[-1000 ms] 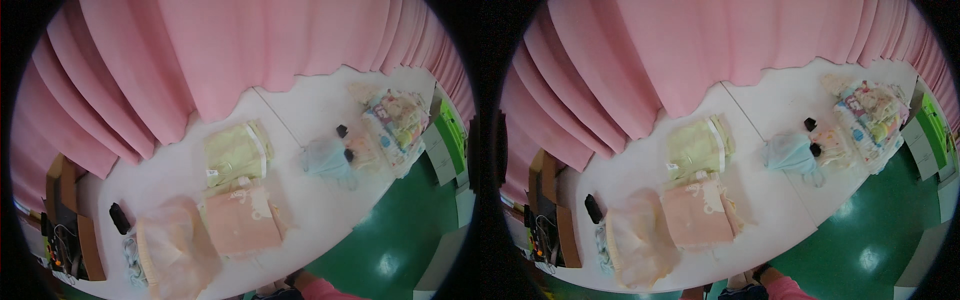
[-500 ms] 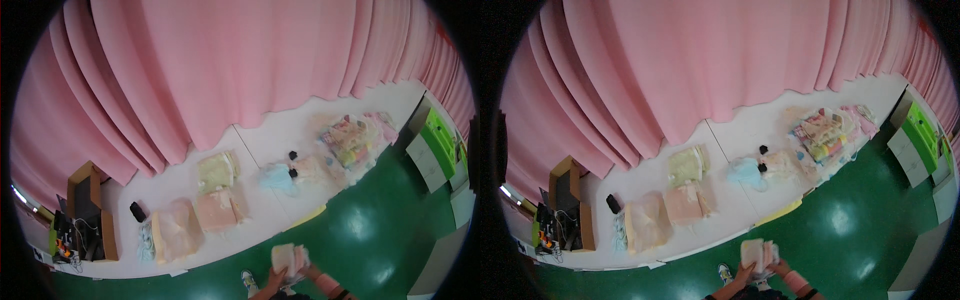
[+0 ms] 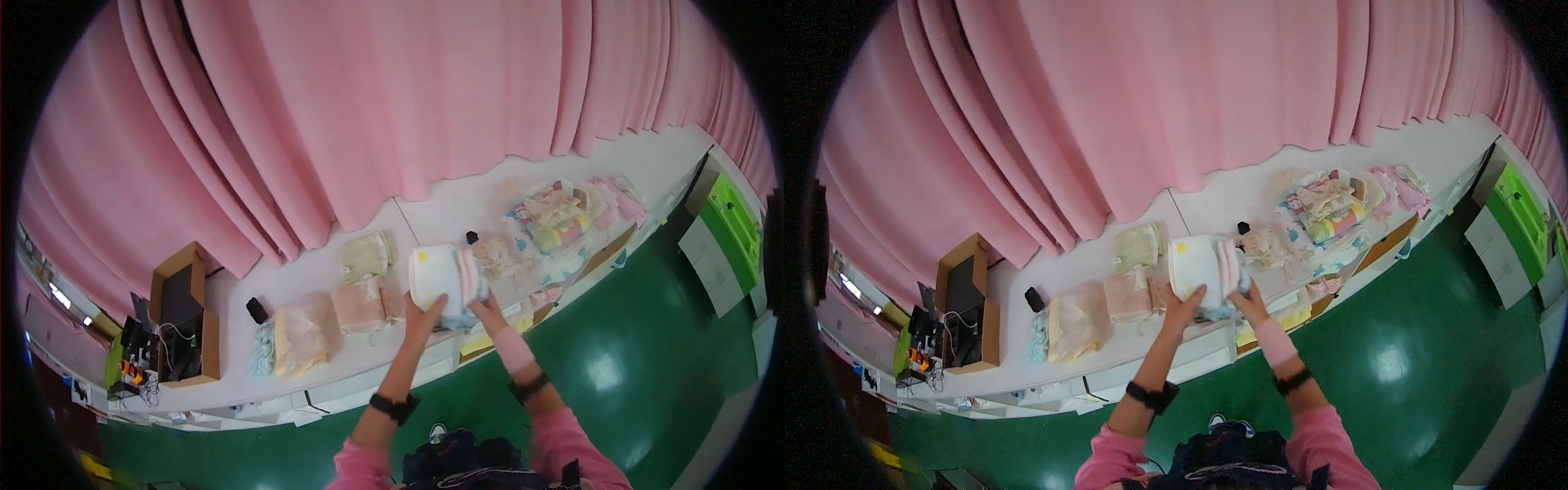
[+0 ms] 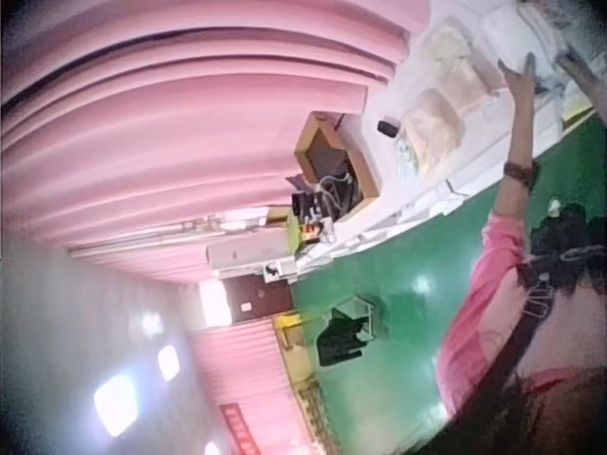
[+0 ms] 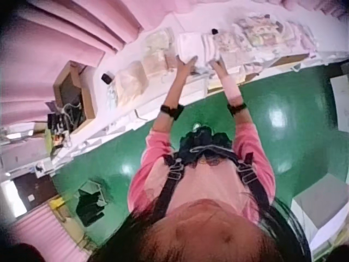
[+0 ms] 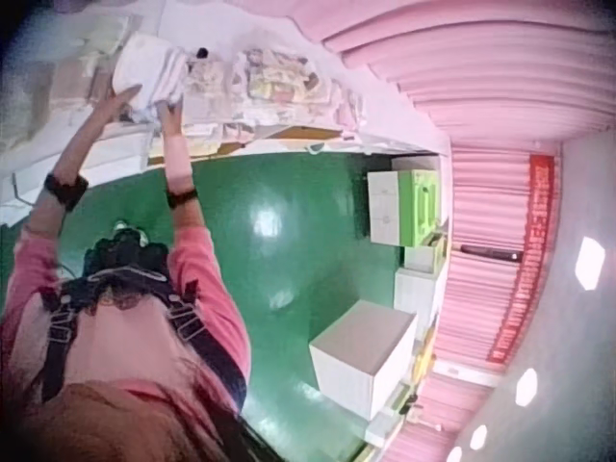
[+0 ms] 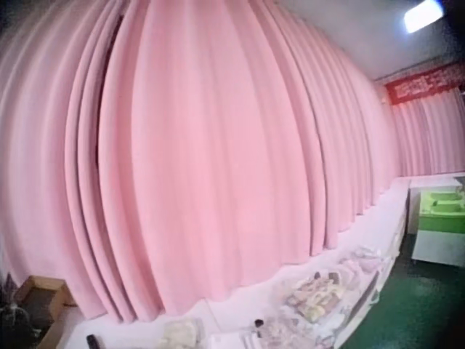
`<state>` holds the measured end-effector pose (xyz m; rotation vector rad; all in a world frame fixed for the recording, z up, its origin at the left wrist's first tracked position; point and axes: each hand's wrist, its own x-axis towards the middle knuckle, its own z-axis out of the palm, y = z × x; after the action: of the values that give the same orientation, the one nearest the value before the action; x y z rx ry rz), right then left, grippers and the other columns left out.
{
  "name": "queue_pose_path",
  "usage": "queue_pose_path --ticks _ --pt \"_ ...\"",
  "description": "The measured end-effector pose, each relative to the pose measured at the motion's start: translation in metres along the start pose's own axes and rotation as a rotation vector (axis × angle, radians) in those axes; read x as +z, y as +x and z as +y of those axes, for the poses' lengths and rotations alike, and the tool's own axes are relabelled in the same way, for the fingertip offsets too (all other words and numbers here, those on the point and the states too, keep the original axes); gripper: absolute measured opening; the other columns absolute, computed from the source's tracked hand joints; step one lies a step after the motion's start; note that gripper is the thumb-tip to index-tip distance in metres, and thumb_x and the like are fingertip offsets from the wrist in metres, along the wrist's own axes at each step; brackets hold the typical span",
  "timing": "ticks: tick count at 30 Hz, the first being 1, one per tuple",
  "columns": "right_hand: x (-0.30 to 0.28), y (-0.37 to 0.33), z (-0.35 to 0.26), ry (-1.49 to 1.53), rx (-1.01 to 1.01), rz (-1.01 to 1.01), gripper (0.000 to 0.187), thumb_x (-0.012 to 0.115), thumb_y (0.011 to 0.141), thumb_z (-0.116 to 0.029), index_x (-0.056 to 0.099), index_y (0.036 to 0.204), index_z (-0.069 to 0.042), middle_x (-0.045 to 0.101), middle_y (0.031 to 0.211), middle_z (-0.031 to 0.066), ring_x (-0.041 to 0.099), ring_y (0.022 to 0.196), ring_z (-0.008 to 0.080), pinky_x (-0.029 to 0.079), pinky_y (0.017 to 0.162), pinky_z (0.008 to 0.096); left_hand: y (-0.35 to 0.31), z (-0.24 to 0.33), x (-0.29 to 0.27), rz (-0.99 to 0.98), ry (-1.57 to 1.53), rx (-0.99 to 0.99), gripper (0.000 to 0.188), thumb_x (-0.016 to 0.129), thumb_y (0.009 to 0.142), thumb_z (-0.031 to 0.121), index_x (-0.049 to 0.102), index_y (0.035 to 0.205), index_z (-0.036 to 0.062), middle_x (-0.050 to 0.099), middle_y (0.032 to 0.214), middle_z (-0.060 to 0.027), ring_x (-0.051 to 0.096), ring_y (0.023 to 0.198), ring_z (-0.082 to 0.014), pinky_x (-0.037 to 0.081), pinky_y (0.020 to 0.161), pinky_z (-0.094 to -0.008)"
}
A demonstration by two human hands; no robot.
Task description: Sorting and organizing different pieces of clothing on shelves.
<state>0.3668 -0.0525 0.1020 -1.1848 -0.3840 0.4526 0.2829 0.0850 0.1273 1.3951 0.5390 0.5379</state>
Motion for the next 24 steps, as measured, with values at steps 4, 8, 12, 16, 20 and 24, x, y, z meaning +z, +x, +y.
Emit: queue_pose_path --ticks 4,8,12,16,20,24 --pt "0.011 0.042 0.092 -0.793 -0.017 0.058 0.052 0.059 0.074 -0.028 0.038 0.112 0.002 0.044 0.105 0.0204 0.044 0.097 0.0306 0.036 0.083 0.0367 0.054 -0.092 -0.055 0.23 0.544 -0.027 0.068 0.07 0.068 0.021 0.027 0.116 -0.001 0.05 0.105 -0.0107 0.051 0.095 -0.0202 0.043 0.08 -0.0312" --pt "0.032 0.05 0.121 -0.854 -0.078 0.144 0.048 0.06 0.075 -0.034 0.046 0.101 0.003 0.046 0.101 0.0208 0.042 0.098 0.0319 0.033 0.085 0.0382 0.07 -0.125 -0.081 0.213 0.221 0.251 0.075 0.07 0.065 0.02 0.025 0.121 -0.0004 0.048 0.11 -0.0141 0.048 0.1 -0.0236 0.039 0.086 -0.0331" --pt "-0.053 0.021 0.128 -0.136 0.279 0.177 0.032 0.055 0.08 -0.025 0.044 0.109 -0.015 0.05 0.096 0.0037 0.053 0.078 0.0133 0.042 0.056 0.0244 -0.006 -0.11 -0.078 0.16 0.138 -0.02 0.07 0.064 0.073 0.032 0.021 0.12 0.0031 0.052 0.097 -0.0095 0.05 0.088 -0.017 0.043 0.073 -0.0334" --pt "-0.124 -0.057 0.082 -0.498 0.354 -0.087 0.019 0.054 0.077 -0.02 0.058 0.083 -0.002 0.056 0.074 0.0055 0.053 0.063 0.0131 0.044 0.055 0.0266 -0.104 -0.121 -0.144 -0.343 0.0 -0.417 0.041 0.06 0.076 0.027 0.046 0.106 0.0039 0.055 0.09 -0.0062 0.054 0.074 -0.0155 0.045 0.065 -0.0278" --pt "-0.209 -0.147 0.114 -0.679 0.635 0.046 0.014 0.053 0.072 -0.015 0.054 0.068 -0.001 0.052 0.055 0.0067 0.053 0.049 0.0175 0.043 0.043 0.0321 -0.233 -0.184 -0.23 -0.168 0.225 -0.513 0.021 0.053 0.079 0.026 0.057 0.089 0.0072 0.054 0.067 -0.0025 0.05 0.056 -0.0103 0.042 0.051 -0.0257" --pt "-0.241 -0.201 0.162 -0.441 0.864 0.157 0.014 0.052 0.071 -0.015 0.052 0.065 -0.002 0.048 0.05 0.0088 0.049 0.041 0.0192 0.037 0.035 0.0303 -0.385 -0.223 -0.308 0.231 0.218 -0.658 0.018 0.05 0.08 0.024 0.056 0.089 0.011 0.058 0.073 -0.0011 0.055 0.062 -0.0152 0.043 0.055 -0.0299"
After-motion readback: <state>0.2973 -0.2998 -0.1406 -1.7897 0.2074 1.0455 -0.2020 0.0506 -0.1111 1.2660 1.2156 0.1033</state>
